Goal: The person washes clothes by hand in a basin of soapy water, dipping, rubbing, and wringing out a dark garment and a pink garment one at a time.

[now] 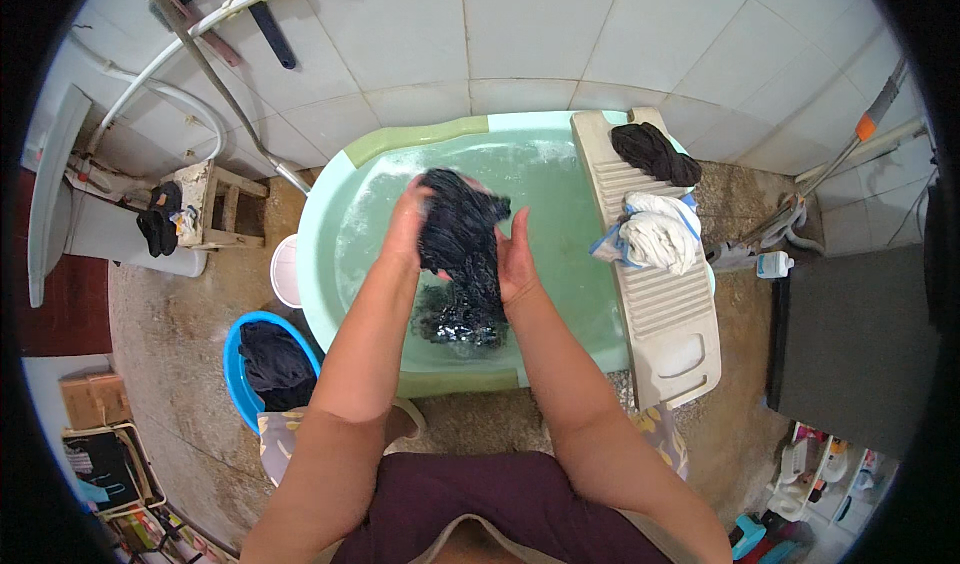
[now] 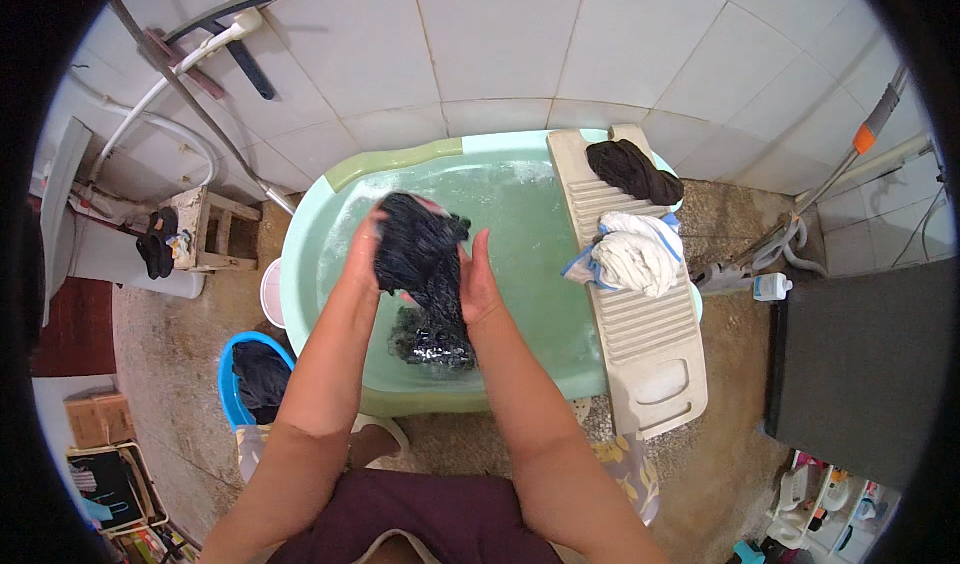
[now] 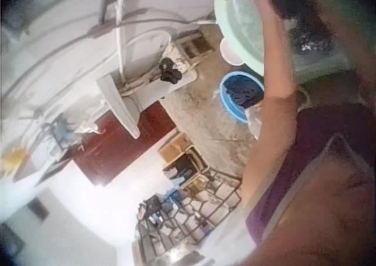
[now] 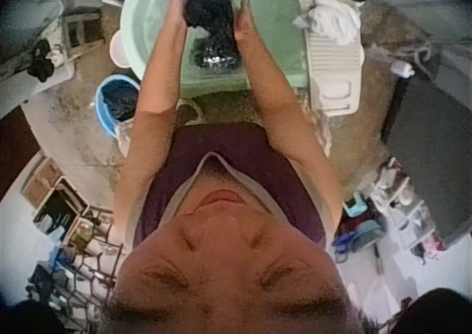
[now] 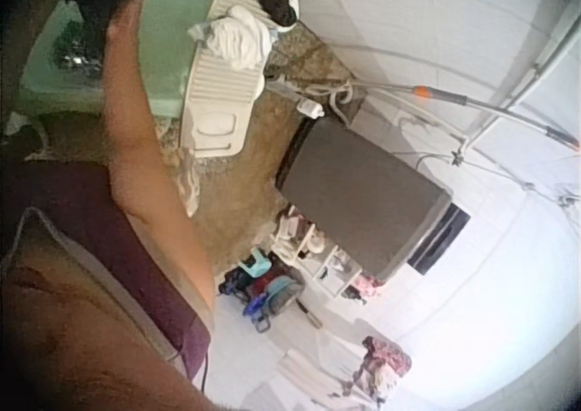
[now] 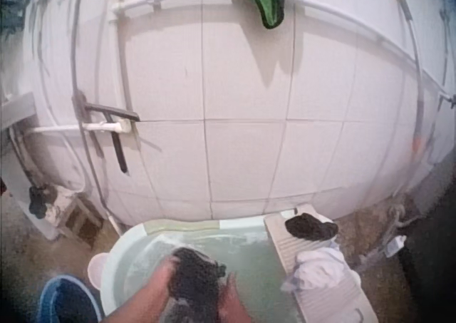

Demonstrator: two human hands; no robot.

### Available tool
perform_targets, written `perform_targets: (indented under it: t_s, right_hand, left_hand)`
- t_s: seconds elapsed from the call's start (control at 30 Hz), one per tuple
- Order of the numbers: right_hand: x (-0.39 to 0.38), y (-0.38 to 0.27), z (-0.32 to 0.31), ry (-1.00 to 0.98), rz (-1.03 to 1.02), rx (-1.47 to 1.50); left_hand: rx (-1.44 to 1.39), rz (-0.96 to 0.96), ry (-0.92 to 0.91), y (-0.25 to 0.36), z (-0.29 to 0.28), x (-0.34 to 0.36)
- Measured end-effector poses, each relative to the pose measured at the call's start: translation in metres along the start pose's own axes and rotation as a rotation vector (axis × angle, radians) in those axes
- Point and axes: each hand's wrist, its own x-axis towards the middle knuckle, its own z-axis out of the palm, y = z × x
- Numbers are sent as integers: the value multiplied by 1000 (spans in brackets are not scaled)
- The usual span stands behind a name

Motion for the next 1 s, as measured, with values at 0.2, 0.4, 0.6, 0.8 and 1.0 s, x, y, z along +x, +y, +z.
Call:
perform_targets:
  t_s: [0.2, 0.4, 0.6, 0.8, 1.0]
  right_hand:
    - [-3, -33, -9, 82, -125, 45]
    - [-7, -16, 10, -65, -62, 72]
    - [0, -9, -25, 29, -143, 2]
    - [11, -3, -11, 559, -219, -637]
    - [-2, -34, -41, 693, -367, -1965]
  left_hand:
    - [1571, 943, -386, -34, 22, -54]
    - [1472, 1101, -337, -63, 28, -72]
    - [1400, 1186, -315, -48, 49, -58]
    - [976, 308, 48, -46, 2, 7]
    - [1534, 343, 164, -55, -130, 31]
